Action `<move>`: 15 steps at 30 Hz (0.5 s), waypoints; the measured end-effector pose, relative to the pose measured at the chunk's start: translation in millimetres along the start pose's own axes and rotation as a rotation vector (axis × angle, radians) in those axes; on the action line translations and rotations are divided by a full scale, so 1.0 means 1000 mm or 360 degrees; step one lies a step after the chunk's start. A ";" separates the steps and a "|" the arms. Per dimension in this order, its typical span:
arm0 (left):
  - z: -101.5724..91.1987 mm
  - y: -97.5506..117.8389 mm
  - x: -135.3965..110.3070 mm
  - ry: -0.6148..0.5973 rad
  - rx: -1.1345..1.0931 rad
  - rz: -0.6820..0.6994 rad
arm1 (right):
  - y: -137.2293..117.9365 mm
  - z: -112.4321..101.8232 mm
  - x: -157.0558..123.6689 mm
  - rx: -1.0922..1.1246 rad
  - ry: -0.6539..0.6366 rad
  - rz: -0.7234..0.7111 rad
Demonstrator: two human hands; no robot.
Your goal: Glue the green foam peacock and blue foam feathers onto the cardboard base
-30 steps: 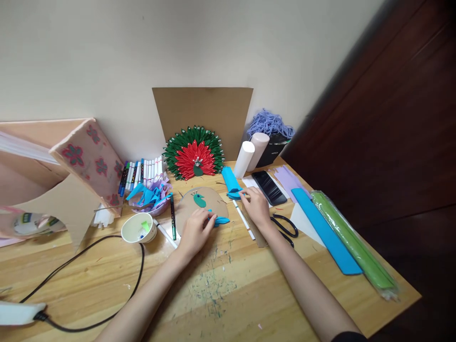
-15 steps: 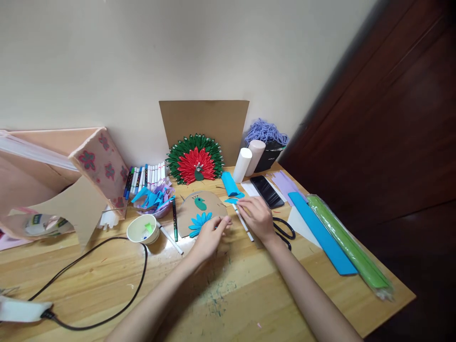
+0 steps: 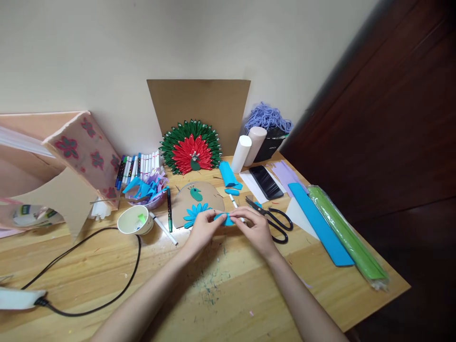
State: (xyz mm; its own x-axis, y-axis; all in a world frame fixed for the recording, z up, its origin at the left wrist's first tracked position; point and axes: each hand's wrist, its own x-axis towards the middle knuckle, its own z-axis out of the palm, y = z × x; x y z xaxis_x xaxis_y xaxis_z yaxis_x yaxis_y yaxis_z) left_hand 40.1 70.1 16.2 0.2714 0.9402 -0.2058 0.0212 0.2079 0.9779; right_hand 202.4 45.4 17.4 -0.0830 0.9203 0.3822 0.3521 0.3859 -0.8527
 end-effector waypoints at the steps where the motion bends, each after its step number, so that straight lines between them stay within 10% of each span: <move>1: 0.000 -0.001 -0.001 -0.0021 0.0032 0.0012 | 0.001 0.001 -0.001 0.0019 0.0015 0.0039; 15: -0.001 -0.002 -0.007 0.0035 0.0218 0.0195 | 0.009 0.001 -0.006 0.0103 0.0030 0.0282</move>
State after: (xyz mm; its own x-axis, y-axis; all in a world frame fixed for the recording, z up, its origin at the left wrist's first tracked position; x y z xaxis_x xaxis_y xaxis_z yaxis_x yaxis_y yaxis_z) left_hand 37.2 63.2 15.2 0.2591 0.9622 -0.0839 0.1205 0.0540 0.9912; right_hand 204.7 43.4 7.3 -0.0072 0.9731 0.2303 0.2990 0.2219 -0.9281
